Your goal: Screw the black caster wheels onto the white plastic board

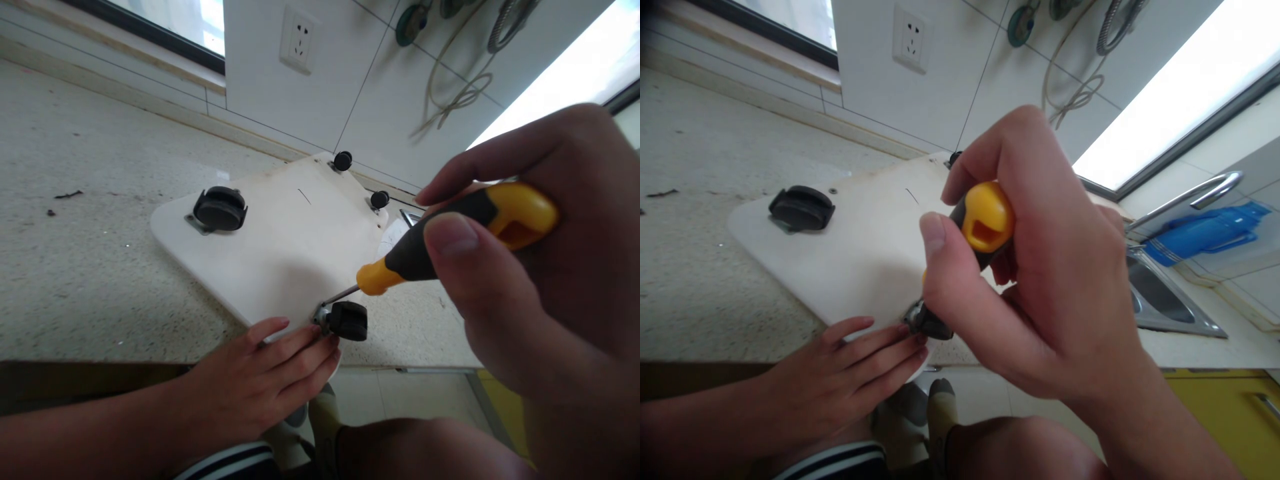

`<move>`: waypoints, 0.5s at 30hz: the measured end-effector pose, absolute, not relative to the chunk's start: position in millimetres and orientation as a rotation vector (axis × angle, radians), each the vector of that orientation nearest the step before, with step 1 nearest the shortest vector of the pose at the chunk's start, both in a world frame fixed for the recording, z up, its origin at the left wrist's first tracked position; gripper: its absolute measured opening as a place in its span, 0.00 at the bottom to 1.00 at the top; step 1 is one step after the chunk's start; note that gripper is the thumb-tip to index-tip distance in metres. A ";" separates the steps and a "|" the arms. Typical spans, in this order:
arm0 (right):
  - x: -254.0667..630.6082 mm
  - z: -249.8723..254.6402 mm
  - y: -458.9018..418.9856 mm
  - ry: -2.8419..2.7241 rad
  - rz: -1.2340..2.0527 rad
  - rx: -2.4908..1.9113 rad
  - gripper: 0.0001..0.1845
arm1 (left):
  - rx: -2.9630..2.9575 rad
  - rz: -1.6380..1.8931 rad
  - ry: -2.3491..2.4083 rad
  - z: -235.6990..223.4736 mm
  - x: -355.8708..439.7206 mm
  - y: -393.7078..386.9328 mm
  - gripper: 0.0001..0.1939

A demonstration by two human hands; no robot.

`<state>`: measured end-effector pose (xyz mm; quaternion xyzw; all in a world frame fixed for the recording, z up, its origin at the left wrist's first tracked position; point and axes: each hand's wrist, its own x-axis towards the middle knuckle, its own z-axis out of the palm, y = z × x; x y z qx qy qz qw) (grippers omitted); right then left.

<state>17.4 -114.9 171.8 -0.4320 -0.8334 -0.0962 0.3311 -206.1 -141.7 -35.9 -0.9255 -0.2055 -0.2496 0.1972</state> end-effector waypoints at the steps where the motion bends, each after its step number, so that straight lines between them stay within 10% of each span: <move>1: 17.5 171.4 -113.5 -2.174 -0.268 -1.135 0.10 | -2.591 -0.698 -0.573 -35.5 -206.2 -141.7 0.23; 15: 21.8 178.8 -105.7 -2.178 -0.308 -1.042 0.12 | -2.593 -0.701 -0.561 -36.9 -205.6 -140.4 0.24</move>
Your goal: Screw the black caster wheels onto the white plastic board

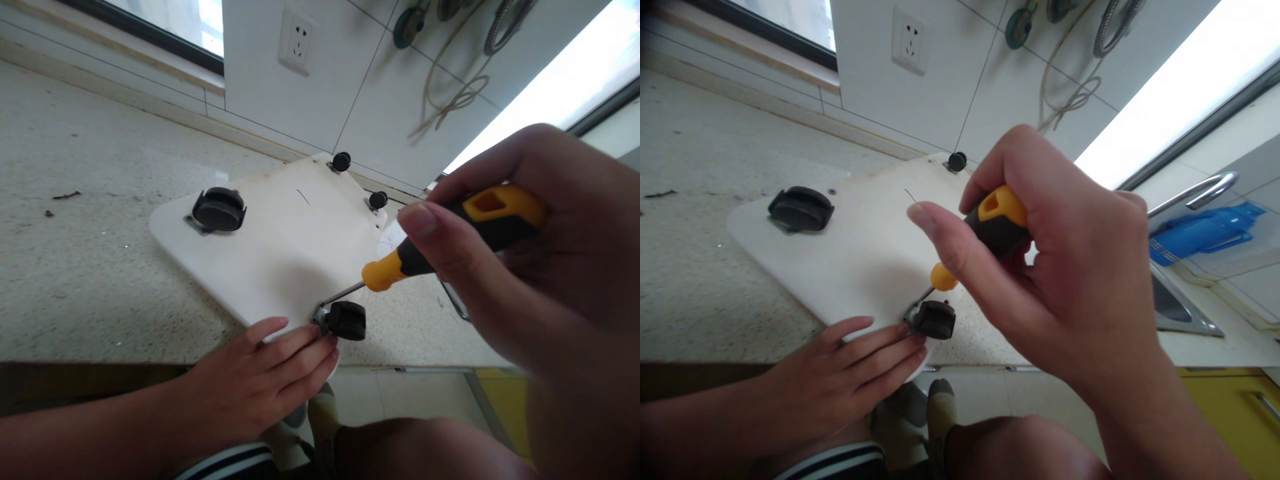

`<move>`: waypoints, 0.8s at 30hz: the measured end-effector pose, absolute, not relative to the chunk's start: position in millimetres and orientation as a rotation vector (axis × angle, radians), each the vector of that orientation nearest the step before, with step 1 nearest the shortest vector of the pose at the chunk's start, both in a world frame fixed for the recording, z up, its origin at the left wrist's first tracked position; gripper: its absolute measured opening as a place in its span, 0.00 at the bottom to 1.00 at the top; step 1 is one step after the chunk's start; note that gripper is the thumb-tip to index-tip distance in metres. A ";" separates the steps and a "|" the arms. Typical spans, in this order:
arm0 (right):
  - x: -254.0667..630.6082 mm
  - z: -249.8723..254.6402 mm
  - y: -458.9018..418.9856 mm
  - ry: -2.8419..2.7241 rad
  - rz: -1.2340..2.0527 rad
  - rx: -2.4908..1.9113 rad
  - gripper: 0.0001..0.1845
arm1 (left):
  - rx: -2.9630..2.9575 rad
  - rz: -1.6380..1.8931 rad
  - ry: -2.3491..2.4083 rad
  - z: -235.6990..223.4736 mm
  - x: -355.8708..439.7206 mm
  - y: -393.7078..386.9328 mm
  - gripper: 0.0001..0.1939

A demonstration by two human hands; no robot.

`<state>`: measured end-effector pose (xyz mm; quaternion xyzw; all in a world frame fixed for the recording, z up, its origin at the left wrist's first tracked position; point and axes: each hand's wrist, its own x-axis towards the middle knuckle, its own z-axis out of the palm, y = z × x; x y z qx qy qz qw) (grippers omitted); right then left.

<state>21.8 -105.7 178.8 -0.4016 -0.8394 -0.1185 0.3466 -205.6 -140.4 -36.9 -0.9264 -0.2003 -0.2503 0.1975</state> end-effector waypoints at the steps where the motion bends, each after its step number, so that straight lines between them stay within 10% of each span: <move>1: 20.3 179.2 -105.2 -2.170 -0.384 -1.073 0.14 | -2.593 -0.703 -0.555 -36.8 -205.7 -140.5 0.24; 5: 17.7 183.2 -109.4 -2.227 -0.272 -1.087 0.04 | -2.588 -0.700 -0.563 -37.5 -205.8 -140.8 0.24; 8: 20.1 185.5 -113.6 -2.330 -0.025 -1.075 0.20 | -2.592 -0.698 -0.578 -38.0 -205.9 -141.4 0.24; 24: 17.1 175.8 -108.6 -2.150 -0.338 -1.093 0.05 | -2.578 -0.694 -0.575 -38.2 -205.5 -141.1 0.23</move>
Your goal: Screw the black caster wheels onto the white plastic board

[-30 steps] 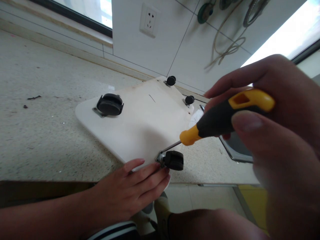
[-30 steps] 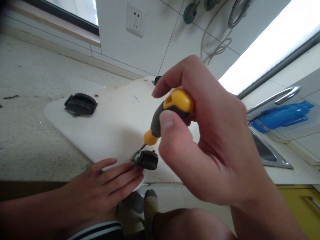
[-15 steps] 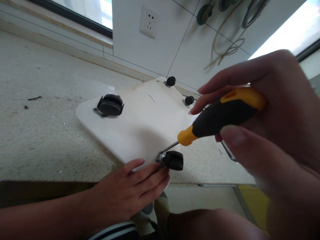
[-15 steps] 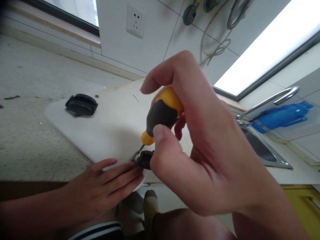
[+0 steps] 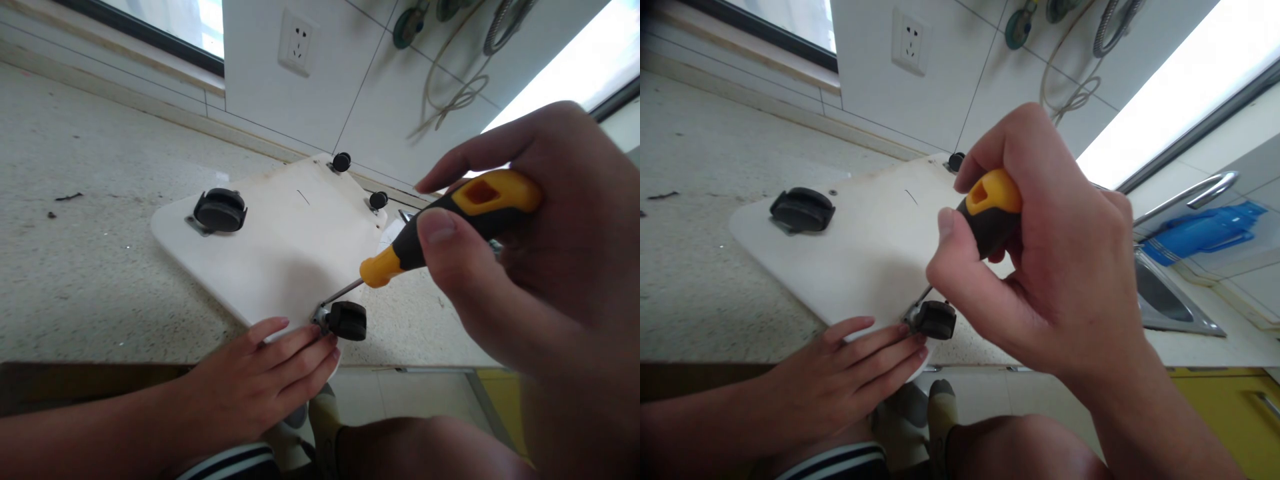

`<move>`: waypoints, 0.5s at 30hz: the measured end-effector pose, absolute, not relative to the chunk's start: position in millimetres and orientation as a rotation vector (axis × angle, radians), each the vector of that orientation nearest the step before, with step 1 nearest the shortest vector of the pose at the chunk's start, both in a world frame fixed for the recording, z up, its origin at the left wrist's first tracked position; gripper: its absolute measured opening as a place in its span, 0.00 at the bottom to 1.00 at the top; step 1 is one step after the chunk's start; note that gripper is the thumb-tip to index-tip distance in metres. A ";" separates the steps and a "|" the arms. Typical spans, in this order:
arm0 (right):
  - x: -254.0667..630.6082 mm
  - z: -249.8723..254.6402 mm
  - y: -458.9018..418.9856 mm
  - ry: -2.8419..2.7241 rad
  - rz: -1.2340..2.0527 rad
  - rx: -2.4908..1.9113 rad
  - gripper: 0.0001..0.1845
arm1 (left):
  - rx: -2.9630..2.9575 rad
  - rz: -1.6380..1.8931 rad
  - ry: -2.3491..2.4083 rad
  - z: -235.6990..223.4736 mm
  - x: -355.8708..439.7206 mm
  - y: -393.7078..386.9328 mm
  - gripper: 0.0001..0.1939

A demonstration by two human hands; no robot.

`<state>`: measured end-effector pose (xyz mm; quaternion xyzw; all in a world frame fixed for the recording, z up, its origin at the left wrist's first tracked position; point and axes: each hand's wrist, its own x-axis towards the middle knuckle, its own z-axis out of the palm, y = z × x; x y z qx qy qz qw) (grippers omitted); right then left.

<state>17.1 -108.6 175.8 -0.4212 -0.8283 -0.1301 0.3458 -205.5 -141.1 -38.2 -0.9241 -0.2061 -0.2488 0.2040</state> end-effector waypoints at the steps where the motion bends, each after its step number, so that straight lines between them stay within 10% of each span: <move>1: 16.8 175.8 -109.1 -2.136 -0.339 -1.096 0.05 | -2.579 -0.691 -0.572 -38.2 -205.8 -141.1 0.23; 15: 19.6 171.1 -101.2 -2.137 -0.312 -0.909 0.14 | -2.573 -0.695 -0.554 -36.5 -205.4 -139.7 0.23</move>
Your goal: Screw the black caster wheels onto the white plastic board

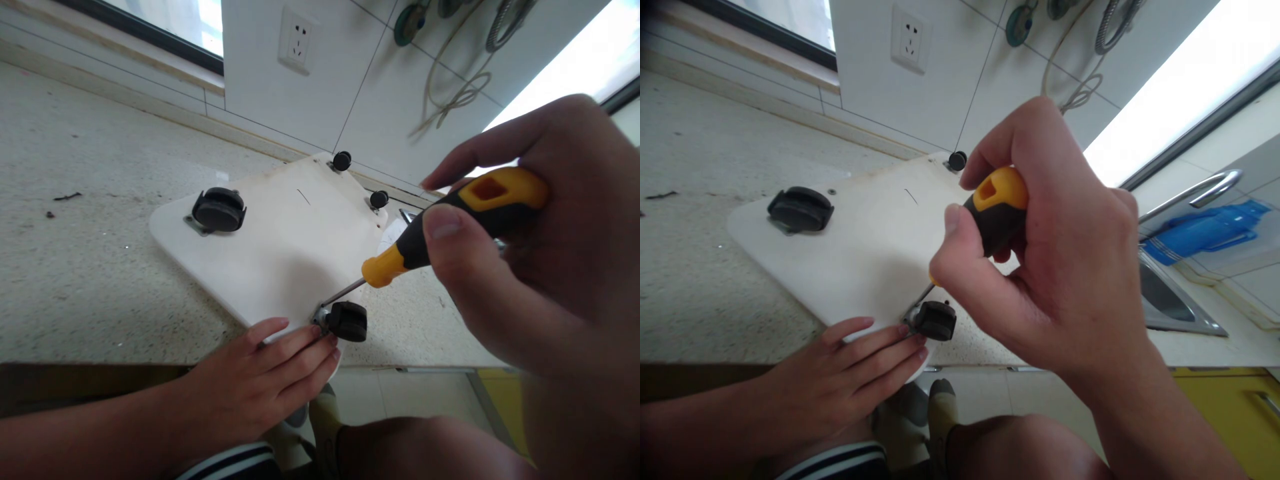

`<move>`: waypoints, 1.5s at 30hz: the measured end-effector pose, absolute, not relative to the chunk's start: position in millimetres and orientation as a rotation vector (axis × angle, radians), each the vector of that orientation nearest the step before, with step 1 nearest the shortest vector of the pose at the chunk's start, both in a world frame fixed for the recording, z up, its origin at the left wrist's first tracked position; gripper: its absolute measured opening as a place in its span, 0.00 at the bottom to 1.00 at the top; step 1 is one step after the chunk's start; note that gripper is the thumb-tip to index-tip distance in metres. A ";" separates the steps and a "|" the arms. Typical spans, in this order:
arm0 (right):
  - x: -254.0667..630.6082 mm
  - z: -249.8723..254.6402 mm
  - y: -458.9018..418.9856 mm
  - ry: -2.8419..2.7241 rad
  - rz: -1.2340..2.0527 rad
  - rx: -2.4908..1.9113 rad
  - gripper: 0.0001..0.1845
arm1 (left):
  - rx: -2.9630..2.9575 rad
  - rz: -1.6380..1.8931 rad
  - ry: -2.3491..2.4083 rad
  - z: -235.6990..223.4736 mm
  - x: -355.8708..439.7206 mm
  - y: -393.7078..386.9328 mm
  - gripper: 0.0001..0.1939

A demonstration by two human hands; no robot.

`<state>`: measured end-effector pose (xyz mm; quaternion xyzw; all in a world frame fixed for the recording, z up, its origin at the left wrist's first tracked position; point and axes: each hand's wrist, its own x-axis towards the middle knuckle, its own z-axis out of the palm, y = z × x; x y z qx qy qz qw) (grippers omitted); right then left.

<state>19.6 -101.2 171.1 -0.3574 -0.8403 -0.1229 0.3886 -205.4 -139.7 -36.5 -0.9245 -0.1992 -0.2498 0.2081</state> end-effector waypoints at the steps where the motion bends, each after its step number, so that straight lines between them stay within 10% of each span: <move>1: 19.3 171.4 -101.4 -2.135 -0.310 -0.930 0.13 | -2.574 -0.695 -0.557 -36.3 -205.4 -139.6 0.23; 45: 15.4 174.7 -111.9 -2.134 -0.305 -1.103 0.04 | -2.576 -0.697 -0.580 -38.2 -206.4 -141.6 0.23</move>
